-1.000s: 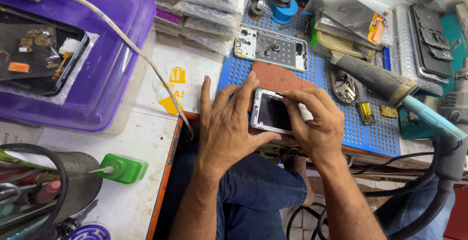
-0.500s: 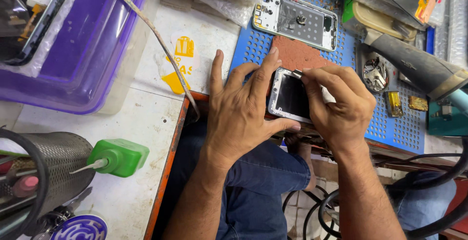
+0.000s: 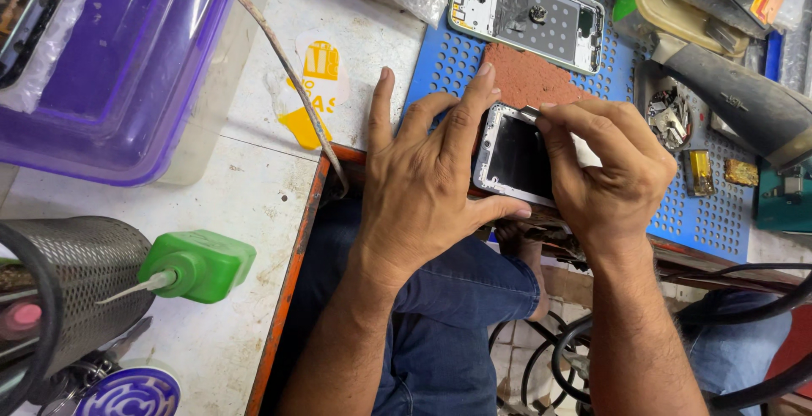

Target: The person cleans the edges of a disassembled mobile phone with a cotton swab, then applies adhesive tape along the frame. They continue cleaning and applying adhesive to different sections of the phone's chassis.

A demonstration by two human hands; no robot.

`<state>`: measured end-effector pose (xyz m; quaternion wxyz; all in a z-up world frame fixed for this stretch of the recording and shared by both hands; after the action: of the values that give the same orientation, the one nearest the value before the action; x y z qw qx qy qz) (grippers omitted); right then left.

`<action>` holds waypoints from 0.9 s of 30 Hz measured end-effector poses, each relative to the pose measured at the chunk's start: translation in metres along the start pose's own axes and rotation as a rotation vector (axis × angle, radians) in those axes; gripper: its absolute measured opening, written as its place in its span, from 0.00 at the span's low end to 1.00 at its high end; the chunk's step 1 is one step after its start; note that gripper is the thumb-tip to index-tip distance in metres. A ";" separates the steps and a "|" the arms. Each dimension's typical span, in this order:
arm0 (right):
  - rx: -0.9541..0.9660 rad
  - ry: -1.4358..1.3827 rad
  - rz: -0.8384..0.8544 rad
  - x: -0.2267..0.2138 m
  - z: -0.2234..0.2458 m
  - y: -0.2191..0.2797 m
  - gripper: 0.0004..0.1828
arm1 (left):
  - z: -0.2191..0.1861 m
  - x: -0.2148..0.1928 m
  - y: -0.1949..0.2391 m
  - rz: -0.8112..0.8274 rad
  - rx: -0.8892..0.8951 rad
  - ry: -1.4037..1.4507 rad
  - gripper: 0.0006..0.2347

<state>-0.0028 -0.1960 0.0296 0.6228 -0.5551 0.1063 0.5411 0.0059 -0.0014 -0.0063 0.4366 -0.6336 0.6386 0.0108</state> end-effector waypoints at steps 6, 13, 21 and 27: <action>-0.042 0.033 0.015 0.001 0.001 -0.003 0.07 | -0.002 0.001 -0.002 0.005 -0.002 -0.001 0.57; -0.117 0.159 0.028 0.004 0.008 -0.006 0.09 | -0.002 0.000 -0.002 0.014 -0.013 -0.003 0.57; -0.117 0.180 0.001 -0.001 0.001 0.000 0.10 | 0.000 0.003 -0.001 0.003 -0.004 -0.003 0.57; -0.167 0.172 0.042 0.003 -0.007 0.001 0.11 | -0.003 0.000 -0.002 0.013 -0.005 -0.023 0.57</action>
<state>0.0003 -0.2003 0.0245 0.5516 -0.6472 0.1255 0.5111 0.0059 -0.0035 -0.0040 0.4422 -0.6305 0.6375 0.0227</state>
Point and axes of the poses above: each hand's wrist, its own y-axis away from the middle knuckle, its own x-axis out of the palm, z = x × y, the point moved 1 cm from there along -y, towards the middle knuckle, and after that the axes turned 4 degrees about -y, right-handed, at the moved point
